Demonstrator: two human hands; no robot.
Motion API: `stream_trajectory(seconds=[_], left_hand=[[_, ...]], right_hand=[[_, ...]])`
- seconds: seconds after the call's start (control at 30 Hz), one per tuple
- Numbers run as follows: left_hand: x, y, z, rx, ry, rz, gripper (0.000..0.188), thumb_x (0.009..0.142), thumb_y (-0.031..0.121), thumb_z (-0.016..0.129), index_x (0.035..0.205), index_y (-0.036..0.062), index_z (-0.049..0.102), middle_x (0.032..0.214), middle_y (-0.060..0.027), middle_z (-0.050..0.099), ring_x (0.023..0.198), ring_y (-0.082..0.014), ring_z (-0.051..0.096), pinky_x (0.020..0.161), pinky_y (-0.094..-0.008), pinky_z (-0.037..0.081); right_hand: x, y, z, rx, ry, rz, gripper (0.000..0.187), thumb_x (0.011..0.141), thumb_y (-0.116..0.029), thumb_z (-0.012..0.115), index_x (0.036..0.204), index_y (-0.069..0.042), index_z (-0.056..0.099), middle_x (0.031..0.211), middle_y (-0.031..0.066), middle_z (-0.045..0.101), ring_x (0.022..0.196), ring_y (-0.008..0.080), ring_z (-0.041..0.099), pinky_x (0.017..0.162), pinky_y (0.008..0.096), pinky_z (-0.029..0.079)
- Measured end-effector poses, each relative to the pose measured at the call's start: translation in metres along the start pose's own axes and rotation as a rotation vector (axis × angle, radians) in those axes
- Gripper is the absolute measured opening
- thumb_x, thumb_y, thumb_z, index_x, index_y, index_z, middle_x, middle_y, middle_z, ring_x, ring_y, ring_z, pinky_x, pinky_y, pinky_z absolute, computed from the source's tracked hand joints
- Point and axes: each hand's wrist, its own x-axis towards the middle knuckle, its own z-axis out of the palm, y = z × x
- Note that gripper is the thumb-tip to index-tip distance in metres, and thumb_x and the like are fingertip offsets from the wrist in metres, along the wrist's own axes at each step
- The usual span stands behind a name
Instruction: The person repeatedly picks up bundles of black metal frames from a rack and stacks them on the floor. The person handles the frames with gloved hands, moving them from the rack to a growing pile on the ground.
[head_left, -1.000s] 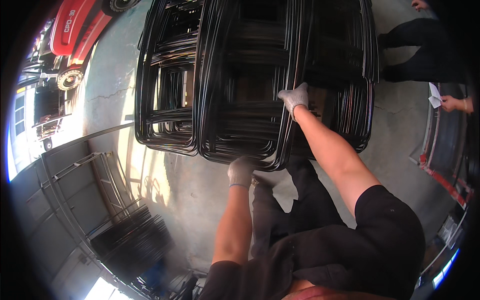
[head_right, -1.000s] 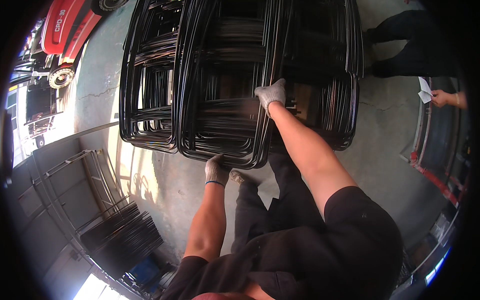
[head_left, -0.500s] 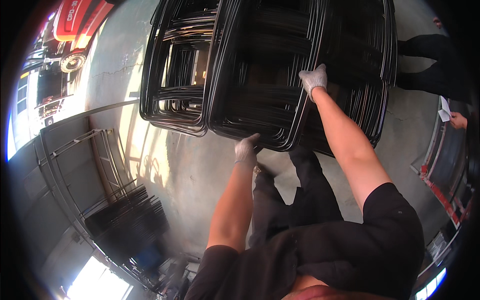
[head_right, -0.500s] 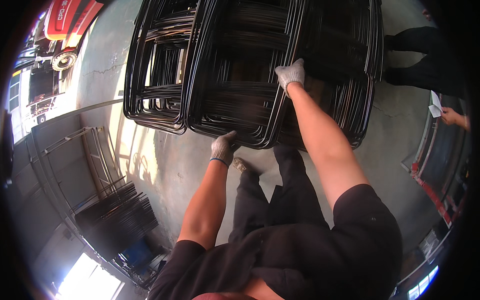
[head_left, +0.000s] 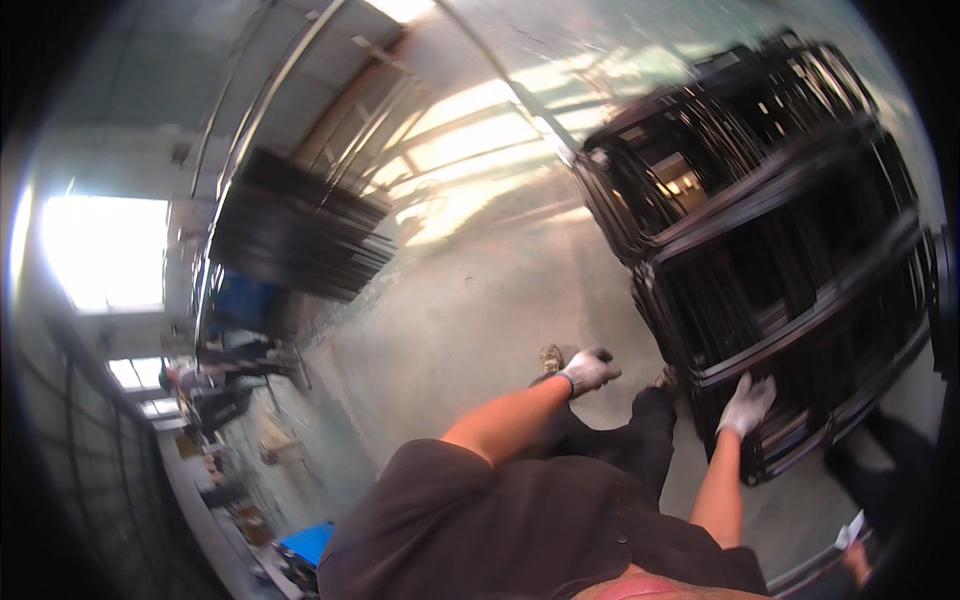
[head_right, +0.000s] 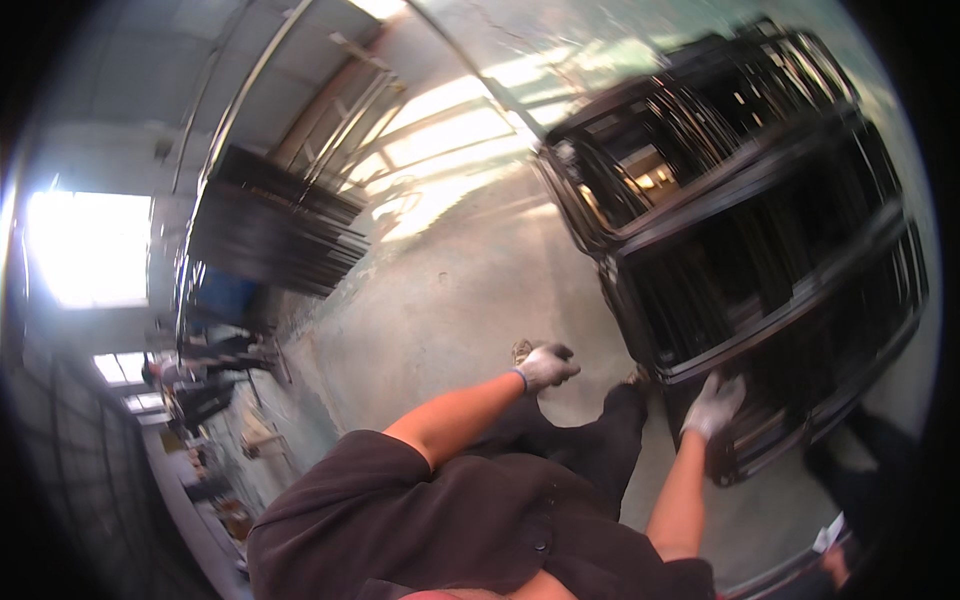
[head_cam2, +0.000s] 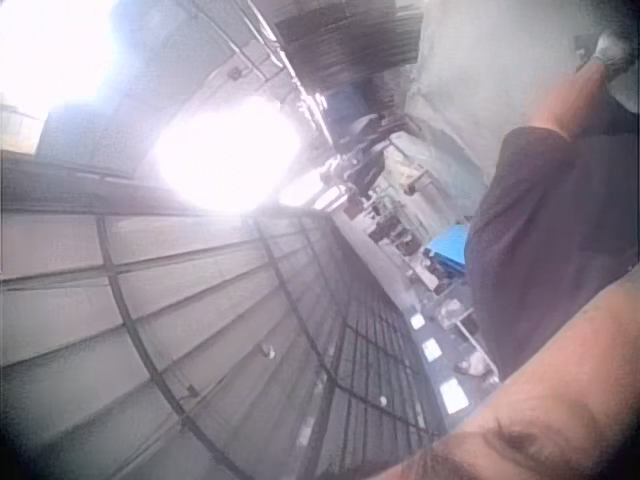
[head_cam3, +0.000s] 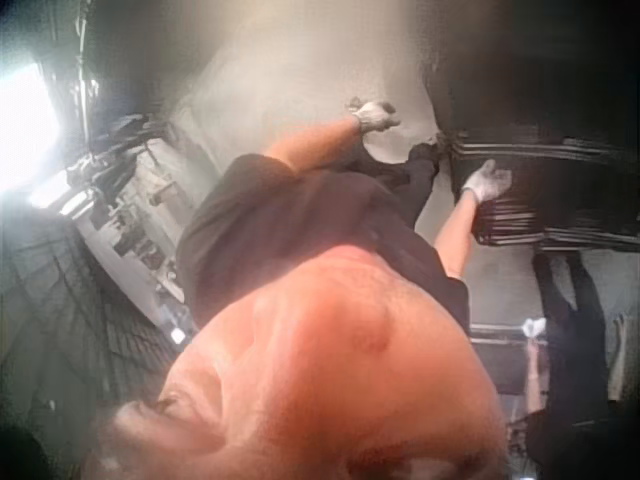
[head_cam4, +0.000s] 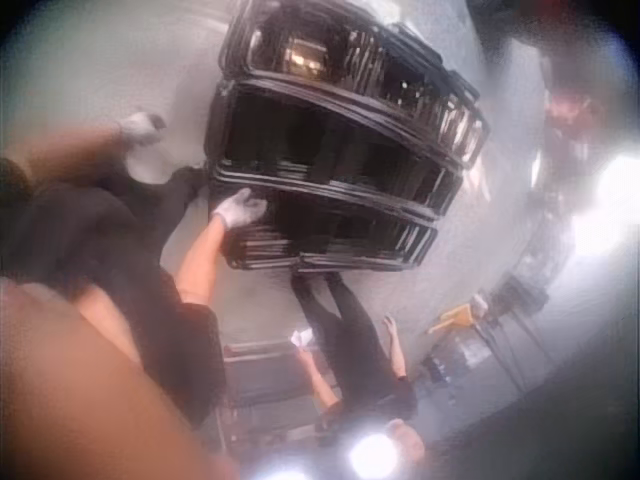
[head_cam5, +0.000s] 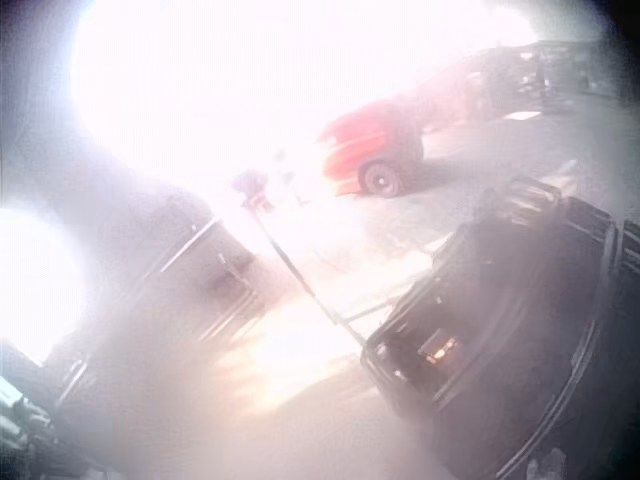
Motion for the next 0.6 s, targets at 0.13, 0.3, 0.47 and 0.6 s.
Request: stream_trajectory(seconds=[0.13,0.3,0.47,0.6], left_hand=[[-0.032,-0.057,-0.093,-0.162,0.16,0.087,0.064,0.092,0.026,0.079,0.145,-0.0073,0.065,0.106,-0.0136,0.078,0.084,-0.017,0.073,0.073,-0.0332,0.062],[-0.079,-0.1,-0.277,-0.212,0.483,0.291,0.055,0.096,0.023,0.077,0.143,-0.0045,0.068,0.118,-0.0178,0.079,0.095,-0.0181,0.076,0.089,-0.0337,0.063],[-0.138,-0.159,-0.435,-0.737,0.678,0.23,0.051,0.095,0.016,0.081,0.138,-0.0073,0.068,0.106,-0.0124,0.077,0.089,-0.0176,0.073,0.079,-0.0332,0.062],[-0.166,-0.173,-0.526,-0.823,0.728,0.206,0.052,0.094,0.017,0.081,0.138,-0.0072,0.068,0.11,-0.0132,0.076,0.092,-0.0199,0.075,0.081,-0.0342,0.063]], right_hand=[[-0.104,-0.089,0.022,-0.045,-0.329,0.018,0.055,0.099,-0.013,0.081,0.147,0.003,0.06,0.129,0.0203,0.071,0.114,0.0299,0.072,0.104,0.0429,0.058],[-0.187,-0.23,0.129,0.03,-0.579,-0.176,0.045,0.094,-0.011,0.082,0.135,-0.002,0.066,0.114,0.011,0.072,0.092,0.0204,0.071,0.09,0.0382,0.061],[-0.231,-0.362,0.268,0.144,-0.694,-0.392,0.046,0.094,-0.015,0.085,0.135,-0.001,0.068,0.109,0.0065,0.073,0.095,0.0157,0.069,0.09,0.0338,0.059],[-0.307,-0.524,0.306,0.25,-0.898,-0.398,0.052,0.094,-0.016,0.086,0.14,0.0,0.066,0.114,0.0085,0.073,0.1,0.0167,0.069,0.092,0.0337,0.059]])
